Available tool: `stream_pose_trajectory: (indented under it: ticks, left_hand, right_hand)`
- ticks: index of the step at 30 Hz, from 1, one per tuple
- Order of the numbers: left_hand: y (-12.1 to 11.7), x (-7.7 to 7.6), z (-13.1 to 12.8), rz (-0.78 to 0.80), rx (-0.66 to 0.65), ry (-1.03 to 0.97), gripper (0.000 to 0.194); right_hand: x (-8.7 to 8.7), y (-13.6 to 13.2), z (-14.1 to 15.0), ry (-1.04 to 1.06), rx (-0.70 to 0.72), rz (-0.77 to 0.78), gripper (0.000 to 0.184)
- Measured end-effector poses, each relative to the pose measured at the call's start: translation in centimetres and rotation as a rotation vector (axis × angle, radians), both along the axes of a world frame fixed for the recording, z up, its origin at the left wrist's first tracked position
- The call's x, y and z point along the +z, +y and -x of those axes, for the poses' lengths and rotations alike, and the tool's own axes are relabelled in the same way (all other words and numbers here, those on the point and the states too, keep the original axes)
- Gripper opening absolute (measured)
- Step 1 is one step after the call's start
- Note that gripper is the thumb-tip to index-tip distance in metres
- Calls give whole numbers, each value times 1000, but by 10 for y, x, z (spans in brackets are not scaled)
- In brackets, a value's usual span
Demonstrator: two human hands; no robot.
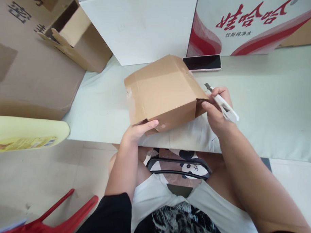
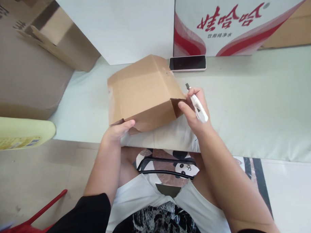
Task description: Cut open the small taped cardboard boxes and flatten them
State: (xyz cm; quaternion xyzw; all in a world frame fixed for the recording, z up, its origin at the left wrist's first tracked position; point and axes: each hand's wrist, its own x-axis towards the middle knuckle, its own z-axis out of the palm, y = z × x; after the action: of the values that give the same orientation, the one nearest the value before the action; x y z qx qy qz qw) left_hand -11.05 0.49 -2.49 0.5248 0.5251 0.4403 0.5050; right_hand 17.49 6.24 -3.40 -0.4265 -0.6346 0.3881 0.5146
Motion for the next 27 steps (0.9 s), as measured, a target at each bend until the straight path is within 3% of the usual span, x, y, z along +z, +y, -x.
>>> stream_pose_trajectory:
  ticks: [5,9,16,20,27]
  left_hand:
    - [-1,4,-2,95,-51,-171,77]
    - [-2,6,-1,120,-60,-158,74]
    - [1,1,2,70,16,-91,76]
    - [5,0,-1,59,13,-92,67]
    - [17,10,-15,-72,136,35,75]
  right_hand:
    - [1,-3,-3,-43,100,61,44]
    - [3,-4,-4,-63,172,101,49]
    - [-2,-2,-5,-205,-5,-2,61]
    - [-3,-1,-7,-186,-59,-22,60]
    - [-2,1,-5,-144,-164,-1,56]
